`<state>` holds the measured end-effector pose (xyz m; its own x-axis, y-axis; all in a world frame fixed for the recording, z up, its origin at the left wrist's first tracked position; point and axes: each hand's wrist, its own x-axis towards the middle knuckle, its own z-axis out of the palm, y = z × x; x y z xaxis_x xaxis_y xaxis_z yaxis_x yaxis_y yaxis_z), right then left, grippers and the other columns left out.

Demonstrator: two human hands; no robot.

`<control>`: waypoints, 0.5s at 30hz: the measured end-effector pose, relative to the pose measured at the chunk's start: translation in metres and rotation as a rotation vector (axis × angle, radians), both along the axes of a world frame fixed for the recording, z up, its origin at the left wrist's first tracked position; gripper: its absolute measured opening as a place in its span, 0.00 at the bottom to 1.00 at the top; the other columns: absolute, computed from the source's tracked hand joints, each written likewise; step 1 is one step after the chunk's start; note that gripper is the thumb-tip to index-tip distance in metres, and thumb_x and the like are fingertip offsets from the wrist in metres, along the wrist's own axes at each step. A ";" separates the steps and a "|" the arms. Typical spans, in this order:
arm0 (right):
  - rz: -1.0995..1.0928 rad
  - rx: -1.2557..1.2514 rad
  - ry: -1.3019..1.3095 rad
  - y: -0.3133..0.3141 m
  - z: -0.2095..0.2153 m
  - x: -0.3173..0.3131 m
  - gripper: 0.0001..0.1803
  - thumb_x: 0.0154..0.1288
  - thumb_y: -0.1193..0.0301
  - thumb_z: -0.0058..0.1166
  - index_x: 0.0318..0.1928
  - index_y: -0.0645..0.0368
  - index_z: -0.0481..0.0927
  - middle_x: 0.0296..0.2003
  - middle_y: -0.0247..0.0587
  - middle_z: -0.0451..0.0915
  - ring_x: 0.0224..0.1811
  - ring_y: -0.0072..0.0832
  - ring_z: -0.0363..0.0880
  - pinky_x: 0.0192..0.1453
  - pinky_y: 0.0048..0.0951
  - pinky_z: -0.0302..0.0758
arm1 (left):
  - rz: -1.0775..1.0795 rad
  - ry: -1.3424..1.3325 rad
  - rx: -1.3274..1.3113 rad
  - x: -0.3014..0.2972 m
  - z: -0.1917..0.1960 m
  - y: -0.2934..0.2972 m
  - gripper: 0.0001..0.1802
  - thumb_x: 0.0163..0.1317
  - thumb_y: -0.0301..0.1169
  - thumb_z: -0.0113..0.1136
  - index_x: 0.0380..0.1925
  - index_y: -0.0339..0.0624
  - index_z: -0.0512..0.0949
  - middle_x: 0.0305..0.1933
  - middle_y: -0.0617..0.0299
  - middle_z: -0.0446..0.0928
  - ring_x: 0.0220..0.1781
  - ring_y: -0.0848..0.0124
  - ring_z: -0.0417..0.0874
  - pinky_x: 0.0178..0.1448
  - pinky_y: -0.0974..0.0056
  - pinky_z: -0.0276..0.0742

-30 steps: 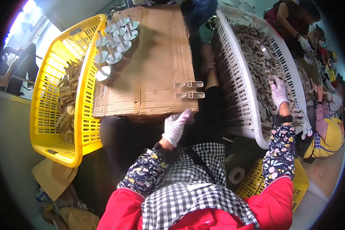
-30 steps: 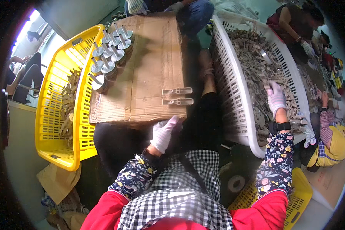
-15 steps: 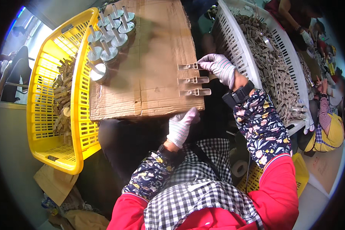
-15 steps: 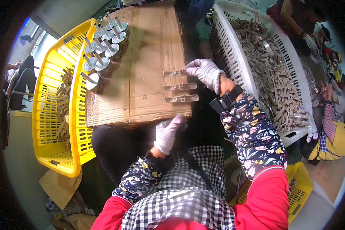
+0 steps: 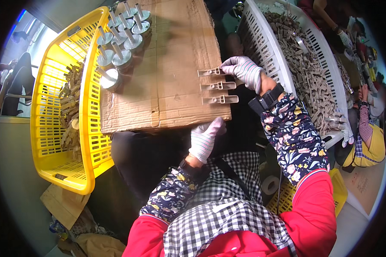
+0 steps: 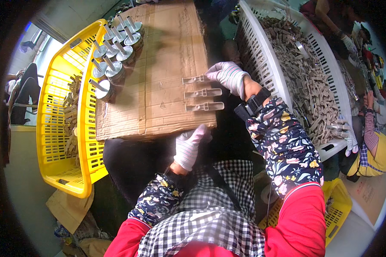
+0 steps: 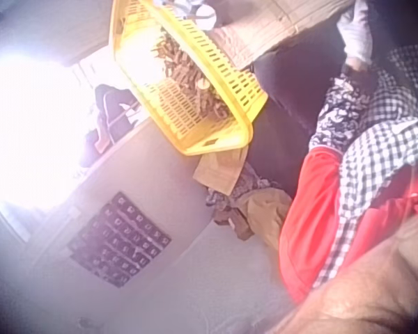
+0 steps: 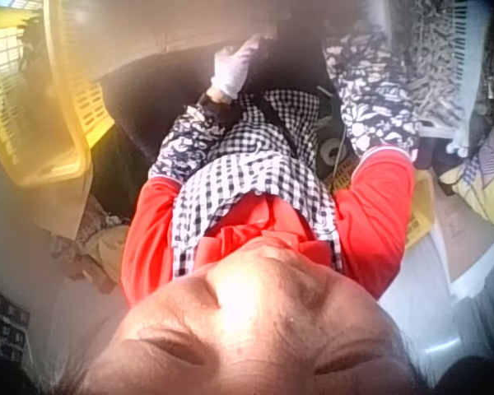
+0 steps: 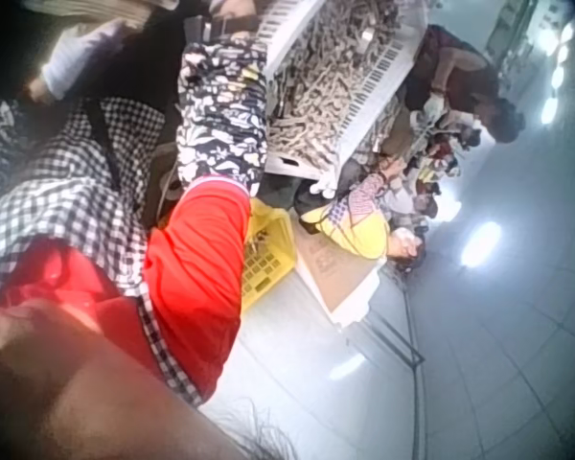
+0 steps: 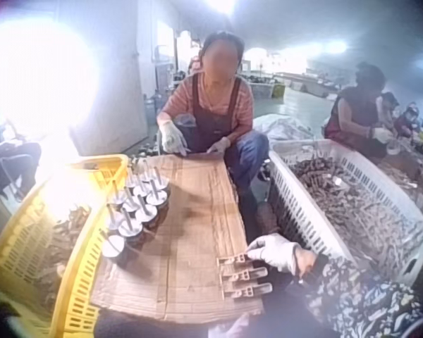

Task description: Assembling small plastic components on a jig and placing them into a basket.

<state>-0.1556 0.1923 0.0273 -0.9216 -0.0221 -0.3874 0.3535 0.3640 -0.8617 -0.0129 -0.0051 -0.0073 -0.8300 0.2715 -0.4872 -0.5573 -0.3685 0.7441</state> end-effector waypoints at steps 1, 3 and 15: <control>0.000 0.002 0.001 0.000 -0.001 0.000 0.07 0.59 0.69 0.58 0.36 0.56 0.81 0.28 0.26 0.78 0.26 0.14 0.68 0.30 0.19 0.66 | 0.001 -0.001 -0.001 0.000 0.000 0.000 0.13 0.57 0.36 0.64 0.33 0.34 0.81 0.31 0.60 0.81 0.32 0.74 0.81 0.40 0.70 0.78; 0.008 0.007 0.001 -0.001 -0.001 -0.001 0.07 0.59 0.69 0.58 0.36 0.56 0.81 0.28 0.26 0.78 0.26 0.14 0.68 0.30 0.19 0.66 | 0.003 -0.001 0.002 0.001 -0.001 0.000 0.13 0.57 0.36 0.64 0.33 0.34 0.81 0.30 0.60 0.81 0.32 0.74 0.81 0.40 0.69 0.78; 0.037 0.043 0.048 -0.003 -0.005 -0.003 0.07 0.59 0.72 0.58 0.37 0.60 0.80 0.32 0.31 0.79 0.35 0.20 0.74 0.42 0.24 0.71 | 0.015 0.002 -0.001 0.000 0.001 -0.002 0.13 0.58 0.36 0.63 0.32 0.34 0.81 0.30 0.60 0.80 0.31 0.73 0.81 0.40 0.69 0.78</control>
<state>-0.1582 0.1890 0.0222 -0.9381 -0.0403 -0.3441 0.2979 0.4132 -0.8605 -0.0133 -0.0076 -0.0066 -0.8351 0.2584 -0.4856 -0.5500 -0.3759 0.7458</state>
